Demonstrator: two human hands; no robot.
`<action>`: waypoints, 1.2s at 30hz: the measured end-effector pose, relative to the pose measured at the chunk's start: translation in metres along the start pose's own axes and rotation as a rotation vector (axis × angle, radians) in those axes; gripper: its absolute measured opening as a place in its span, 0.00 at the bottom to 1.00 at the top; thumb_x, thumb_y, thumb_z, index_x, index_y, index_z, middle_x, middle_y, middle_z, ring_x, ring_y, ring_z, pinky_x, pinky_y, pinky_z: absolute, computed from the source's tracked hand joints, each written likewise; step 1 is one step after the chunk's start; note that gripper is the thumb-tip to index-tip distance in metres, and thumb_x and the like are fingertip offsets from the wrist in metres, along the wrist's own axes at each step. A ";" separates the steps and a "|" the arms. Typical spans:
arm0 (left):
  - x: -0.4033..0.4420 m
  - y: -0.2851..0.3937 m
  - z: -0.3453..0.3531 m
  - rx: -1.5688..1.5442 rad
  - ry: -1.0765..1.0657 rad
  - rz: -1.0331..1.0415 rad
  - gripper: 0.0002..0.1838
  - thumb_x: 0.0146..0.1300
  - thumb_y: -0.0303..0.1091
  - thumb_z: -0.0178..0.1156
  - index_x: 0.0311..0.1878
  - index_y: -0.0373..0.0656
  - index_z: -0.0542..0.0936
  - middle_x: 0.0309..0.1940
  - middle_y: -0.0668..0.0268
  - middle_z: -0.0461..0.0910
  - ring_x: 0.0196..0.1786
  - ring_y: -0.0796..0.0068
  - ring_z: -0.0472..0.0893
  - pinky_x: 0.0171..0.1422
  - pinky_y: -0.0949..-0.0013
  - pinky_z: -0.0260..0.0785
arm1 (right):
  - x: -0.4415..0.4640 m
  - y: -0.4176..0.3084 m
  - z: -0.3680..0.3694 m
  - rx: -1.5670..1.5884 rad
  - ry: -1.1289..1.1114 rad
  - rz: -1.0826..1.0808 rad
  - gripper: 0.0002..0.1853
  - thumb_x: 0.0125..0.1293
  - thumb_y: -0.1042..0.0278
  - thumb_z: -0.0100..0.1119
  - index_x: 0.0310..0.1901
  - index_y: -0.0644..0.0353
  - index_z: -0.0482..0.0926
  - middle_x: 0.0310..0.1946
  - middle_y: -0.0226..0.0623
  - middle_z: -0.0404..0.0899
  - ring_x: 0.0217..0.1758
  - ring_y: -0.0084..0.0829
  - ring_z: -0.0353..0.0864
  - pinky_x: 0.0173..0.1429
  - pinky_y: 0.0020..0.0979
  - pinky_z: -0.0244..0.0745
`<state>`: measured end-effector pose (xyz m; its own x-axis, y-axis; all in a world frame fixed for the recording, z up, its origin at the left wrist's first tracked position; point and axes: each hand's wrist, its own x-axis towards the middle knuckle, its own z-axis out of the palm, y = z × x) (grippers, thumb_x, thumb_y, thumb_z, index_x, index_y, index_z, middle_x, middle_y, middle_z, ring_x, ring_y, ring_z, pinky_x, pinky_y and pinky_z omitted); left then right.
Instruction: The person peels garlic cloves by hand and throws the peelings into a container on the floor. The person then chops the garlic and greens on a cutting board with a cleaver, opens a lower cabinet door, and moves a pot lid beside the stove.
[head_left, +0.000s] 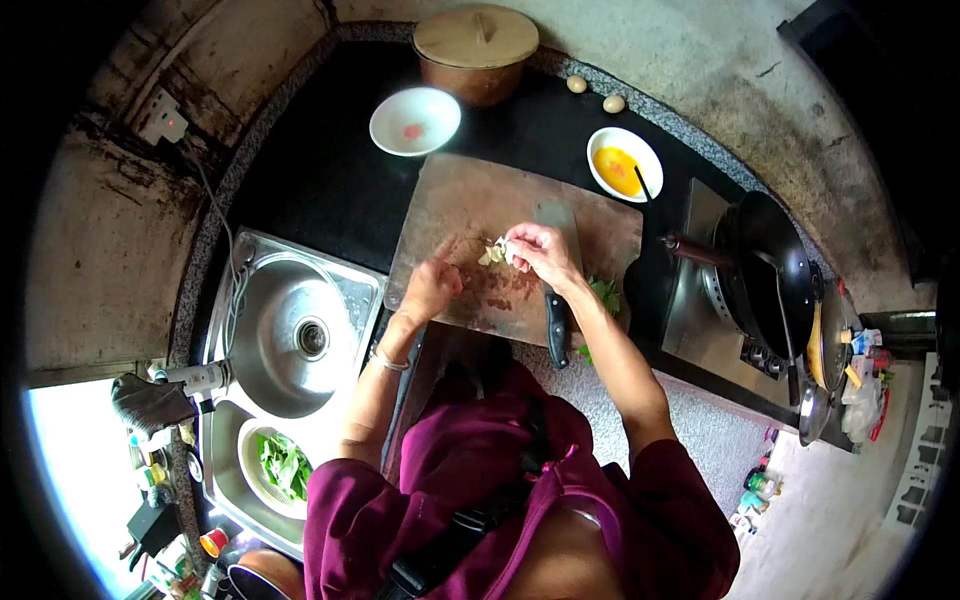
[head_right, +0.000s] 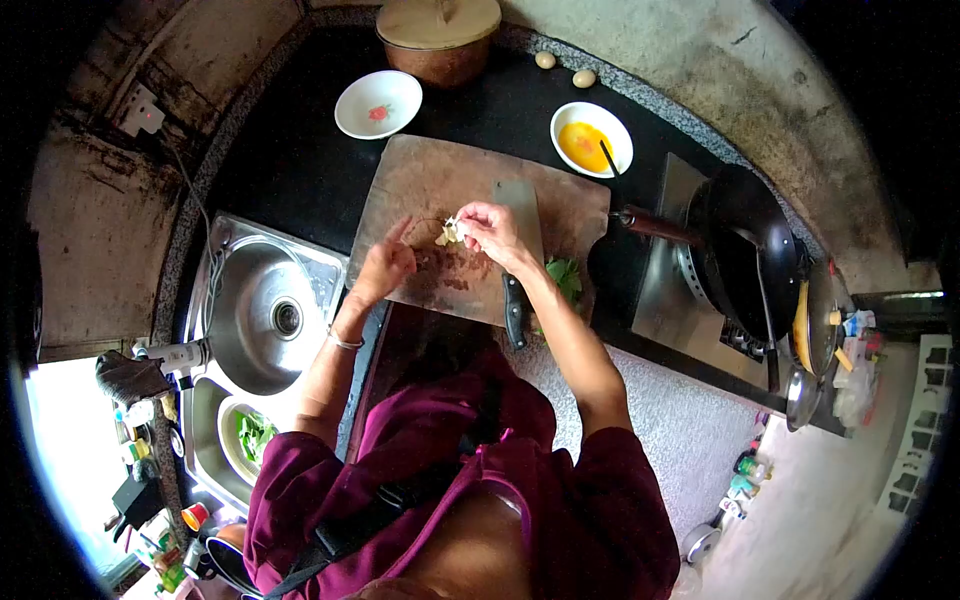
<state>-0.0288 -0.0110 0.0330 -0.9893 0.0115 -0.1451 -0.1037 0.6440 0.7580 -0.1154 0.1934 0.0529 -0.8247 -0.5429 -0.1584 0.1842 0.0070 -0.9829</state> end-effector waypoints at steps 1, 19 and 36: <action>-0.001 -0.003 -0.003 -0.001 -0.009 -0.004 0.31 0.59 0.27 0.52 0.67 0.50 0.58 0.32 0.52 0.80 0.34 0.57 0.81 0.39 0.58 0.72 | -0.004 -0.001 0.002 -0.007 0.012 -0.006 0.04 0.63 0.71 0.55 0.35 0.62 0.76 0.22 0.26 0.75 0.22 0.14 0.71 0.26 0.16 0.67; -0.026 0.010 0.005 -1.692 -0.164 -0.317 0.25 0.70 0.51 0.35 0.47 0.39 0.71 0.32 0.66 0.74 0.32 0.75 0.73 0.36 0.73 0.68 | -0.026 -0.036 0.065 -0.269 -0.195 -0.136 0.05 0.63 0.72 0.53 0.37 0.62 0.76 0.25 0.30 0.77 0.26 0.18 0.75 0.29 0.21 0.71; -0.101 -0.011 0.008 -1.920 -0.002 -0.053 0.17 0.70 0.38 0.40 0.51 0.38 0.72 0.41 0.64 0.76 0.42 0.71 0.74 0.49 0.68 0.68 | -0.057 -0.049 0.122 -0.975 -0.550 -0.800 0.05 0.52 0.77 0.49 0.25 0.61 0.75 0.33 0.40 0.75 0.34 0.40 0.78 0.36 0.38 0.72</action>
<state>0.0734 -0.0135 0.0343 -0.9819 0.0248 -0.1879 -0.0876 -0.9387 0.3335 -0.0123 0.1215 0.1212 -0.1691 -0.9358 0.3092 -0.8708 -0.0050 -0.4916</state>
